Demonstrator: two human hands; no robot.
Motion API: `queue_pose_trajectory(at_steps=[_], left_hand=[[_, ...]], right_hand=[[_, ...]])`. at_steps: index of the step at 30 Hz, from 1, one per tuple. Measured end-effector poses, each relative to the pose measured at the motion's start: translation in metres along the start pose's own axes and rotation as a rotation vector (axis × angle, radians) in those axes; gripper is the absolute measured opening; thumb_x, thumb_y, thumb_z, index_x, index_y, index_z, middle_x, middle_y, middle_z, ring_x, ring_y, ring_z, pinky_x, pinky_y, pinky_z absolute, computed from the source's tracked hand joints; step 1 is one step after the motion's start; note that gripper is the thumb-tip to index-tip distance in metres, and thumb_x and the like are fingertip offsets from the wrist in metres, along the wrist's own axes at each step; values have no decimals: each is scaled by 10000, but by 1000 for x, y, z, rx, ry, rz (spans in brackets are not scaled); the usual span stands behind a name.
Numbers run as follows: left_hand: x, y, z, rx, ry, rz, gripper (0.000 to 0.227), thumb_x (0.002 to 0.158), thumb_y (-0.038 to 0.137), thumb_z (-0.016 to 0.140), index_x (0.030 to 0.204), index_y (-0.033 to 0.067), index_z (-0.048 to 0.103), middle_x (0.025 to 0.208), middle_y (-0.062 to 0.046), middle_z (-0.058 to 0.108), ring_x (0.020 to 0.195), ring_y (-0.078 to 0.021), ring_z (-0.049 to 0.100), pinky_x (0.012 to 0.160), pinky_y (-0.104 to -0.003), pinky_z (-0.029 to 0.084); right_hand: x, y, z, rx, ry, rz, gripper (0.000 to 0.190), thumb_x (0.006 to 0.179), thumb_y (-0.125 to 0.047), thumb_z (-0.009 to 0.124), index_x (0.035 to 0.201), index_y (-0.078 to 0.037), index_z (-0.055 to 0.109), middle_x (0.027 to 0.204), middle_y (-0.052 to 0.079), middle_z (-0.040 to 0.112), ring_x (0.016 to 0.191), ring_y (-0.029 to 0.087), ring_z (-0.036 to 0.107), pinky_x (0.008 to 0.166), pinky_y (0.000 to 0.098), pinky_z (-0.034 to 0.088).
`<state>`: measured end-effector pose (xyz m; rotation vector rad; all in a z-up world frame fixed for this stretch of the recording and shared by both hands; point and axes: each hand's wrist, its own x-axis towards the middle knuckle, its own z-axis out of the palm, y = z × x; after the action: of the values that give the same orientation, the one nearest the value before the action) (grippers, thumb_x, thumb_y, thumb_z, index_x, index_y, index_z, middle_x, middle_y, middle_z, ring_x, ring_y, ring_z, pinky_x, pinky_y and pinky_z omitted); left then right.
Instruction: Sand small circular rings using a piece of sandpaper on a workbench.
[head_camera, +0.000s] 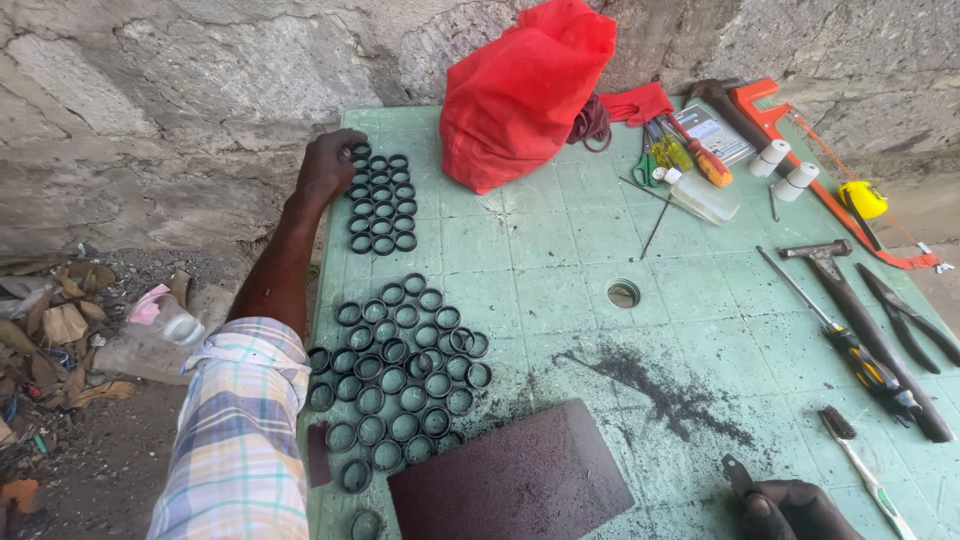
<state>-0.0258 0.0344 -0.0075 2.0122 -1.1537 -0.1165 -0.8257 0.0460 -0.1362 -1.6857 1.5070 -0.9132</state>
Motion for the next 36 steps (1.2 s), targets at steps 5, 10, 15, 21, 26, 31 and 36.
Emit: queue_pose_trajectory(at_steps=[5, 10, 15, 21, 26, 31, 36], left_hand=[[-3, -6, 0, 34, 60, 129, 411, 952, -108, 529, 1273, 71, 712, 1314, -197, 683, 1196, -319, 662, 1014, -411, 525], [6, -16, 4, 189, 55, 272, 511, 727, -203, 594, 1147, 34, 762, 1395, -255, 588, 1277, -416, 544, 1045, -450, 452], [-12, 19, -9, 117, -73, -14, 430, 891, -136, 557, 1234, 75, 710, 1371, -189, 676, 1276, -353, 657, 1079, -419, 530], [-24, -14, 5, 157, 155, 408, 416, 1020, -84, 643, 1419, 8, 574, 1492, -339, 486, 1350, -523, 436, 1087, -544, 413], [-133, 124, -29, 116, 1, 498, 360, 992, -35, 635, 1343, 26, 586, 1453, -255, 573, 1348, -408, 568, 1126, -489, 498], [-229, 206, -42, -60, -259, 280, 280, 967, 69, 649, 1245, 51, 627, 1334, -175, 638, 1164, -302, 696, 913, -385, 633], [-294, 246, -24, 281, -465, 323, 423, 877, 231, 764, 1240, 46, 648, 1175, -200, 648, 1102, -332, 631, 894, -480, 568]], right_hand=[[0, -1, -2, -2, -33, 40, 265, 925, -213, 756, 934, 51, 732, 761, 155, 764, 851, 231, 738, 865, 394, 571], [2, 4, -1, -6, -21, -37, 283, 934, -221, 758, 907, 59, 729, 773, 143, 758, 814, 203, 735, 874, 386, 573], [-8, -42, -2, -31, -18, 45, 281, 924, -225, 764, 936, 53, 730, 752, 157, 768, 819, 214, 732, 860, 365, 564], [-27, -69, -13, 224, -89, -66, 201, 942, -132, 769, 953, 64, 727, 742, 109, 711, 696, 129, 642, 722, 278, 489], [-36, -126, -10, 241, -101, 68, 207, 940, -134, 754, 1041, 45, 731, 812, 103, 712, 739, 131, 613, 682, 257, 448], [-40, -145, -11, 261, -128, 81, 216, 940, -167, 746, 1048, 18, 721, 893, 80, 718, 783, 110, 618, 670, 255, 450], [-40, -142, -12, 352, -193, -27, 181, 962, -167, 718, 1042, -6, 697, 896, 24, 692, 799, 76, 602, 692, 227, 463]])
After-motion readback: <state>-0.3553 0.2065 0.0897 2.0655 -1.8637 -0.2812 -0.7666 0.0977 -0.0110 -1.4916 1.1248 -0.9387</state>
